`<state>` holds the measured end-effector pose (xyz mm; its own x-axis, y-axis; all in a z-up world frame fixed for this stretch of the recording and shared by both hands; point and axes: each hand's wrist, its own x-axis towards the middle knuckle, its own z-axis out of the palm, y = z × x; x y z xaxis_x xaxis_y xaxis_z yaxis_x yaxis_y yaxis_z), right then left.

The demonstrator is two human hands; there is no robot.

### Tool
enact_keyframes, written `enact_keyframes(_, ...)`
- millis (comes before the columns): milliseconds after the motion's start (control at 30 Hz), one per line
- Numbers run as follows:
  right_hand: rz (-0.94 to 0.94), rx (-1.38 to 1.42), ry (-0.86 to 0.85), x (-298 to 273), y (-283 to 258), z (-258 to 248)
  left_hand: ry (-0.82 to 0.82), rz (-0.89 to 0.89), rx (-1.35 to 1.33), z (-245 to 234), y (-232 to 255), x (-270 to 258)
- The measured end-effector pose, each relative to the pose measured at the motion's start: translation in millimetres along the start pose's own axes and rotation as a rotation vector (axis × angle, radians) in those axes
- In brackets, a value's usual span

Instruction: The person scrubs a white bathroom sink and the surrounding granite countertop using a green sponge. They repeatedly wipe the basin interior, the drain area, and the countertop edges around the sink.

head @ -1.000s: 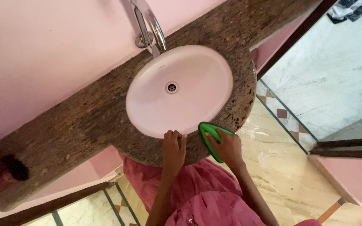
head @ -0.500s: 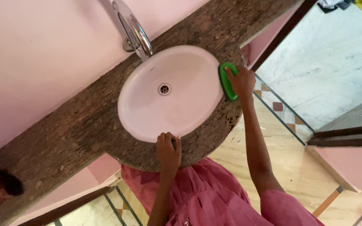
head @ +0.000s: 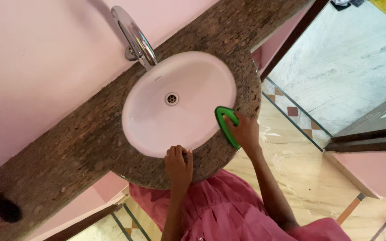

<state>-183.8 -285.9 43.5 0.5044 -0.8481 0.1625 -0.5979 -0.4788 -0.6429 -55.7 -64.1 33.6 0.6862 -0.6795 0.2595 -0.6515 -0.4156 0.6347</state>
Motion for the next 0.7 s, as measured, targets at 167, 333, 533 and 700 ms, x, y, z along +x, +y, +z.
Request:
enact_keyframes(167, -0.099, -0.072, 0.069, 0, 3, 5, -0.015, -0.008, 0.008, 1, 0, 3)
enact_keyframes(333, 0.067, -0.08, 0.025, 87, 33, 14, 0.012, -0.012, -0.021, 0, 0, 1)
enact_keyframes(533, -0.055, -0.141, 0.317, 165, 56, 23, 0.011, 0.004, 0.004, 4, -4, 0)
enact_keyframes(700, -0.067, -0.125, 0.369, 128, 46, 18, -0.011, -0.001, 0.018, 4, -4, 1)
